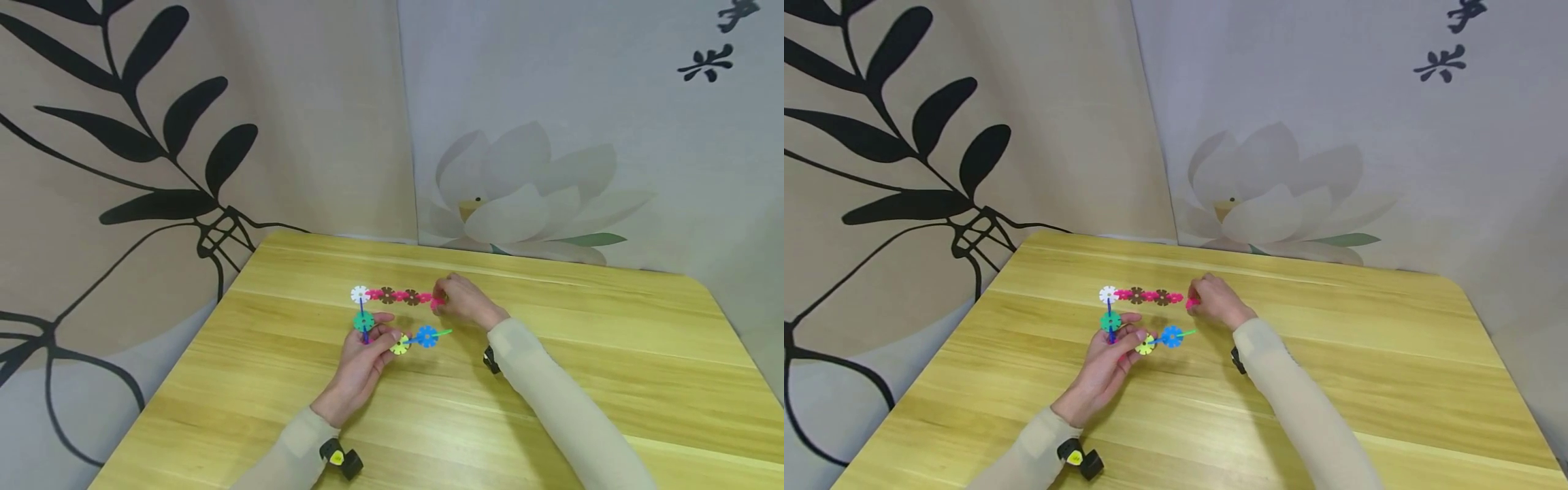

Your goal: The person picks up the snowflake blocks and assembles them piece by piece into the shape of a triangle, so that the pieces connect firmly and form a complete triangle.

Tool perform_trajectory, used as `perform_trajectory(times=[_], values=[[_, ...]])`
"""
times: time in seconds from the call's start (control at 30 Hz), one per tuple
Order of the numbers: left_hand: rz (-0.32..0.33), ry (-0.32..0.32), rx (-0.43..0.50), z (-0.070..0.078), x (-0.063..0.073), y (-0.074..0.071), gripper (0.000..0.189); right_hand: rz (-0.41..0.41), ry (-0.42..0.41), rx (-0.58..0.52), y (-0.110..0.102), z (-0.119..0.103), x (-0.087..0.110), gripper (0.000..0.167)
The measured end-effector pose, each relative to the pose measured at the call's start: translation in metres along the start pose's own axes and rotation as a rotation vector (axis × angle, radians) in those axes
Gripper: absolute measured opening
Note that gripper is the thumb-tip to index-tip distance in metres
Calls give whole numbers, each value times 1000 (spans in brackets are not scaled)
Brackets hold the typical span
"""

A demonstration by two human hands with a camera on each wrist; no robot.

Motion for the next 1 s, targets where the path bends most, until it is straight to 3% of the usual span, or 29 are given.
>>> perform_trajectory(times=[0.27,0.6,1.0], values=[[7,-18,19,-3,1,5,32,-13,76,-125,-11,7,15,17],[-8,-29,20,-6,2,11,36,106,217,-314,-29,12,45,25],[-16,-36,12,-11,2,20,36,236,218,-486,-48,12,85,22]])
Point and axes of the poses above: each hand's wrist, its own x-axis away from the middle knuckle, its own y-axis out of the palm, z = x × y, the point moved 2 cm from there along -x, towards the middle knuckle, and after that the axes turned 14 degrees about z, right-handed, at the moved point
